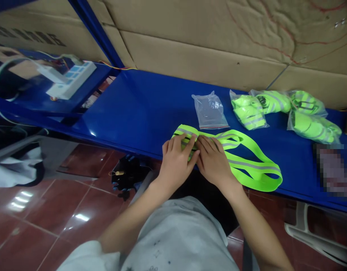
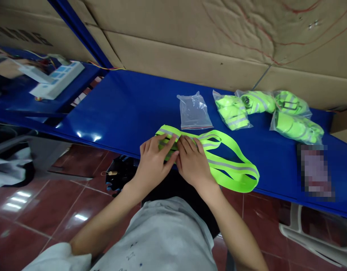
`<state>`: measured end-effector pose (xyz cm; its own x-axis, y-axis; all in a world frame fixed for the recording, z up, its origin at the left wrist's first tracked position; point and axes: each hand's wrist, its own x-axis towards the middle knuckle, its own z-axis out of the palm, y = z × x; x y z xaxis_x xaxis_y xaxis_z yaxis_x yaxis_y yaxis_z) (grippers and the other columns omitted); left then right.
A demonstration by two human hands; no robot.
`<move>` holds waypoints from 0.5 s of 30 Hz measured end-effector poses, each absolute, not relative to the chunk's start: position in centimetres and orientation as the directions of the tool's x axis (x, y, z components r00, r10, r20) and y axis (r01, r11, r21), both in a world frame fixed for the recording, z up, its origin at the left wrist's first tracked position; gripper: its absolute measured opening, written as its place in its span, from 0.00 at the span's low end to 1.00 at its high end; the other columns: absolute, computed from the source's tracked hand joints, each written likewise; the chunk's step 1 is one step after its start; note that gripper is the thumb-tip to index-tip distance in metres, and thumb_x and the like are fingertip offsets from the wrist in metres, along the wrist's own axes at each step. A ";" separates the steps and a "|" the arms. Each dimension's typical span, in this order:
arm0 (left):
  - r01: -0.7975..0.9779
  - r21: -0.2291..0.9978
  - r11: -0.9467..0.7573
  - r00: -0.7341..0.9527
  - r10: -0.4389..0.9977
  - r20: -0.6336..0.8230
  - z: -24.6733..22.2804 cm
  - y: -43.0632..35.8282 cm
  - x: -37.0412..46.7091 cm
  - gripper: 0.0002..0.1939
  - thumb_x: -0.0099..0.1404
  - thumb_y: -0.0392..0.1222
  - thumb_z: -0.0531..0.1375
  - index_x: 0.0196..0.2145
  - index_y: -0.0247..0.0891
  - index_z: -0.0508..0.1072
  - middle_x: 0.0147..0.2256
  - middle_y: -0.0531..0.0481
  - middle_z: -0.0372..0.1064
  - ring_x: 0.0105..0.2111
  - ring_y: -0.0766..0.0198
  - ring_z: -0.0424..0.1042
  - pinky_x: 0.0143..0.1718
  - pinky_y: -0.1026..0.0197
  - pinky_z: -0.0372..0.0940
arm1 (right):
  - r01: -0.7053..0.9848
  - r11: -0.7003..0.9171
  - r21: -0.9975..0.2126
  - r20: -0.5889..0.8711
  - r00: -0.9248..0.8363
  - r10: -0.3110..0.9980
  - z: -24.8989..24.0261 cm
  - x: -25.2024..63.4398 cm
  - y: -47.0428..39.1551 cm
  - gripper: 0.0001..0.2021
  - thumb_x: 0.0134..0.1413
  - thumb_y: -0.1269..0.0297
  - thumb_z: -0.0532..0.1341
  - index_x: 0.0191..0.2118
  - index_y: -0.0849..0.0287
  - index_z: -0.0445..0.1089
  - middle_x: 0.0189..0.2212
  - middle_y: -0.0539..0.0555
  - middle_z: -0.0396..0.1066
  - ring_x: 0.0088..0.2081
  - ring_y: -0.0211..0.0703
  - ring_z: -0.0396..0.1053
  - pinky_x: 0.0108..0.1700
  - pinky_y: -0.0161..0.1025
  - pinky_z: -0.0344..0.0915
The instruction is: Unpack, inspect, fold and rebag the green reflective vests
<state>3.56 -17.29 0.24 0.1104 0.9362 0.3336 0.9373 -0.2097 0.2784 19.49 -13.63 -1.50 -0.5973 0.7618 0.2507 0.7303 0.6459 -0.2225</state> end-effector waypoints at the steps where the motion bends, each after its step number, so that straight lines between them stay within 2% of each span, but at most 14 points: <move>1: 0.927 0.312 -0.207 0.103 0.942 0.318 0.5 -17.4 3.6 0.23 0.77 0.47 0.53 0.65 0.39 0.68 0.59 0.34 0.67 0.60 0.45 0.66 0.58 0.42 0.62 | 0.728 0.642 -0.242 0.263 -0.587 0.765 -1.6 19.5 -13.6 0.24 0.72 0.65 0.51 0.67 0.70 0.63 0.65 0.65 0.66 0.68 0.55 0.61 0.73 0.56 0.50; 5: 0.836 0.517 -0.187 0.048 0.962 0.270 1.0 -17.5 2.7 0.22 0.75 0.36 0.48 0.64 0.37 0.65 0.59 0.38 0.70 0.60 0.50 0.69 0.61 0.44 0.61 | 0.715 0.645 -0.272 0.288 -0.579 0.763 -1.6 19.6 -13.6 0.28 0.73 0.63 0.50 0.73 0.68 0.52 0.66 0.65 0.65 0.68 0.53 0.61 0.72 0.56 0.51; 8: 0.708 0.679 -0.192 -0.007 0.960 0.279 0.9 -17.3 1.5 0.21 0.73 0.33 0.49 0.62 0.39 0.64 0.58 0.41 0.70 0.57 0.54 0.71 0.60 0.49 0.64 | 0.727 0.638 -0.254 0.271 -0.580 0.768 -1.4 19.5 -13.7 0.28 0.74 0.63 0.50 0.74 0.64 0.53 0.65 0.63 0.66 0.68 0.53 0.60 0.72 0.56 0.51; 10: 0.680 0.712 -0.174 -0.082 0.947 0.310 0.7 -17.0 0.8 0.21 0.71 0.36 0.55 0.61 0.41 0.65 0.61 0.40 0.67 0.61 0.53 0.67 0.61 0.49 0.64 | 0.740 0.623 -0.255 0.259 -0.568 0.781 -1.3 19.4 -13.7 0.27 0.74 0.62 0.49 0.74 0.63 0.54 0.65 0.63 0.66 0.68 0.53 0.60 0.71 0.55 0.51; 12: 0.713 0.695 -0.090 -0.167 0.941 0.293 0.4 -16.7 0.2 0.26 0.68 0.42 0.62 0.63 0.40 0.65 0.63 0.38 0.63 0.64 0.48 0.63 0.64 0.44 0.62 | 0.752 0.609 -0.253 0.251 -0.557 0.792 -1.3 19.2 -13.8 0.27 0.75 0.62 0.48 0.74 0.62 0.55 0.65 0.62 0.66 0.67 0.53 0.60 0.71 0.55 0.52; 15: 0.739 0.668 0.089 -0.228 0.966 0.124 0.2 -16.3 -0.2 0.37 0.66 0.52 0.65 0.67 0.37 0.61 0.61 0.35 0.67 0.62 0.41 0.65 0.63 0.37 0.61 | 0.767 0.595 -0.239 0.247 -0.545 0.801 -1.3 19.1 -13.8 0.27 0.74 0.62 0.48 0.73 0.61 0.56 0.65 0.62 0.66 0.66 0.54 0.61 0.70 0.56 0.53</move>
